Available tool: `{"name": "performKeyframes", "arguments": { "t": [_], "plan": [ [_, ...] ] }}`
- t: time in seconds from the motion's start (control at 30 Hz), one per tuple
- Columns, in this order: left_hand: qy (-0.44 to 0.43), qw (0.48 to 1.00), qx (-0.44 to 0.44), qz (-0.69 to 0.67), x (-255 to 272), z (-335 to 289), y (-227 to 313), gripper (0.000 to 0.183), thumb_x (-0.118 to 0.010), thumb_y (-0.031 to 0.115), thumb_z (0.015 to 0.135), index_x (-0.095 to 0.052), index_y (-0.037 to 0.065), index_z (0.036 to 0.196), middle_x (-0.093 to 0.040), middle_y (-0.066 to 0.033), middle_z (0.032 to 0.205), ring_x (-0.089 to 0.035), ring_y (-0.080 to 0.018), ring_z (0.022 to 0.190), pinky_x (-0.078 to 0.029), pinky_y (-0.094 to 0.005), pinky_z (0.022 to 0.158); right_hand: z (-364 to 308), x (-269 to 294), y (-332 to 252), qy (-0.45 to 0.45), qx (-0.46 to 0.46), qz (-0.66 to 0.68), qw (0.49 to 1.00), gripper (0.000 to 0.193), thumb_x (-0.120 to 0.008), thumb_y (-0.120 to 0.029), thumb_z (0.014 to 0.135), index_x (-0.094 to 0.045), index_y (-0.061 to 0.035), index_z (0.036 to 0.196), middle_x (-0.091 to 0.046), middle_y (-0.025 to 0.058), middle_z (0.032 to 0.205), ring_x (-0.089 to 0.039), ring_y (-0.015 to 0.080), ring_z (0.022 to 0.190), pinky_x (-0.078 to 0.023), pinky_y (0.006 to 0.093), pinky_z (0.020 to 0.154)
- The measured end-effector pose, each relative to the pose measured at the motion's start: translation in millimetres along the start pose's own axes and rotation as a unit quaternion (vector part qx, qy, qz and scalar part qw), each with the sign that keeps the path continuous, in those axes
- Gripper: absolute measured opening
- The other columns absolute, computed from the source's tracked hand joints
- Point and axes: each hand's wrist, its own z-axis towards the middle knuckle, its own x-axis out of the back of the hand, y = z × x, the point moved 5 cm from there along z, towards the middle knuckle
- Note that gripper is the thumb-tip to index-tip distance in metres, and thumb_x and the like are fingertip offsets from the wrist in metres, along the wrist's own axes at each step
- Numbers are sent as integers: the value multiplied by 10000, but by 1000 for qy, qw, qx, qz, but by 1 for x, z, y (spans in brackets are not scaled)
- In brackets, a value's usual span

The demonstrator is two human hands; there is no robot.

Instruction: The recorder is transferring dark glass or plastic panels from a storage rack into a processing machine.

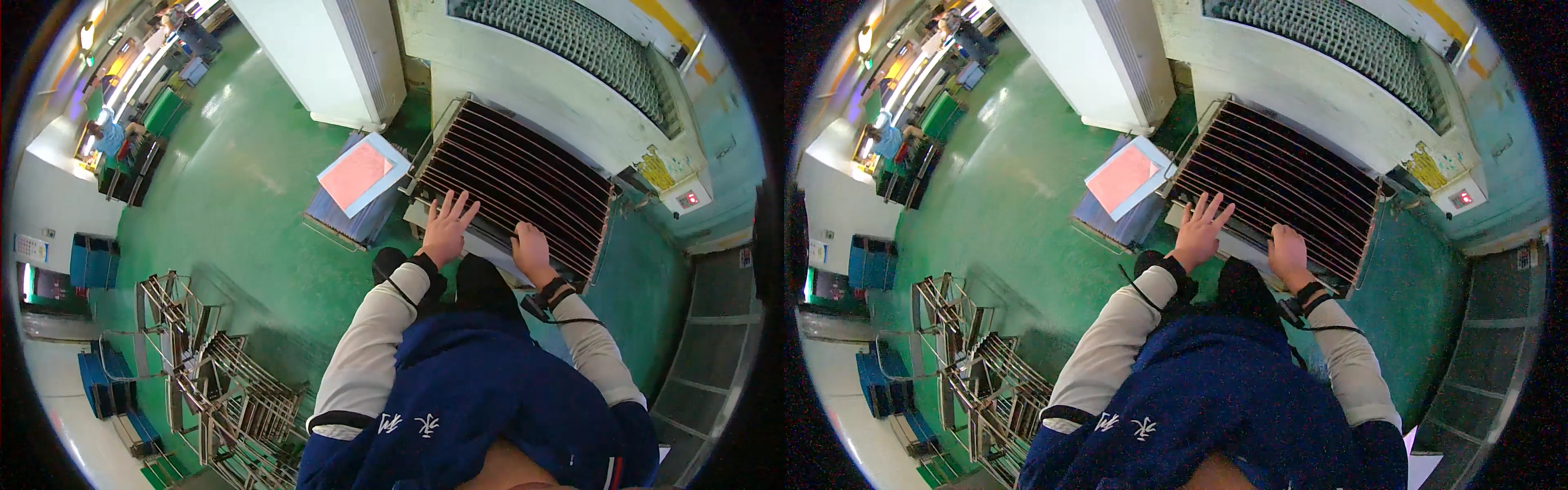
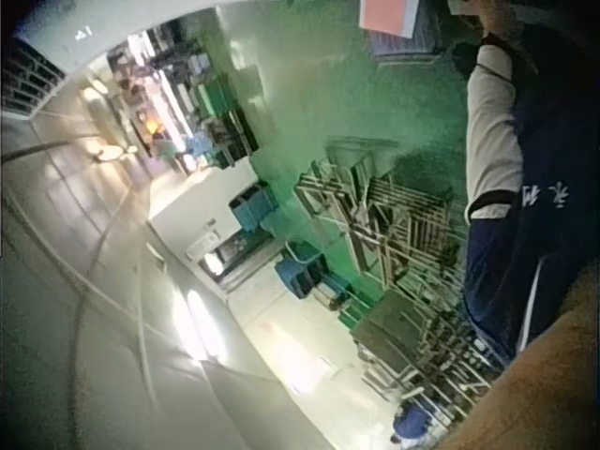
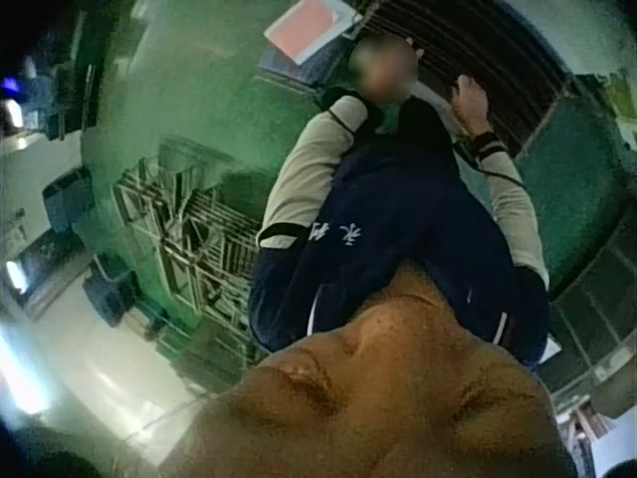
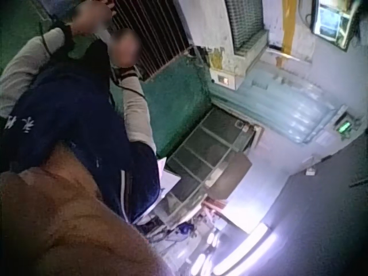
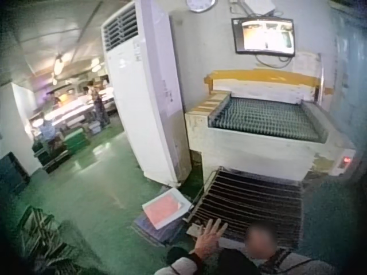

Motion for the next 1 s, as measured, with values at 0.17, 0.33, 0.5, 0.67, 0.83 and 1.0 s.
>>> {"name": "performKeyframes", "arguments": {
  "t": [0.17, 0.33, 0.5, 0.67, 0.83, 1.0],
  "plan": [
    [1, 1000, 2, -12, 3, -1, 0, 1011, -790, 81, 810, -364, 291, 1702, -248, -87, 1799, -213, -404, 1657, -258, -663, 1285, 3, -4, 7, -59, 16, -27, 998, 170, -730, -135, 919, -624, -42, 1013, -666, 185, 1069, -661, 425, 1050, -524, 553, 886],
    [12, 998, 10, -64, 9, 1, 2, 948, -682, 10, 815, -416, 275, 1685, -290, -99, 1786, -239, -413, 1648, -207, -661, 1302, 14, -1, 8, -100, -11, -21, 995, 132, -746, -126, 897, -697, -24, 964, -693, 206, 1039, -679, 454, 1016, -558, 547, 869],
    [16, 1000, 6, -20, -1, 3, -3, 974, -757, 67, 796, -410, 283, 1681, -291, -77, 1783, -229, -406, 1651, -237, -659, 1293, 13, -3, 11, -112, 0, -7, 994, 148, -733, -152, 910, -715, -29, 990, -696, 200, 1033, -682, 444, 1022, -557, 545, 873],
    [41, 997, -6, -65, 0, 7, -7, 900, -770, 88, 807, -464, 223, 1642, -370, -89, 1737, -311, -412, 1604, -284, -659, 1267, 18, -11, 17, -115, -3, -22, 993, 156, -727, -185, 907, -716, -41, 963, -685, 198, 1004, -679, 441, 989, -552, 545, 847],
    [106, 981, 12, -162, 12, 4, -23, 731, -729, 96, 795, -590, 120, 1512, -509, -123, 1634, -412, -417, 1535, -350, -593, 1247, 15, -15, 19, -76, 40, -20, 996, 153, -726, -211, 924, -708, -59, 931, -680, 163, 979, -686, 439, 937, -562, 557, 791],
    [172, 971, 81, -143, 36, -38, -76, 617, -756, 118, 795, -649, 102, 1402, -604, -125, 1521, -528, -404, 1431, -444, -542, 1170, 19, 12, 10, -64, 45, 18, 997, 149, -715, -199, 923, -709, -55, 883, -666, 148, 933, -678, 414, 876, -544, 532, 741]
  ]
}}
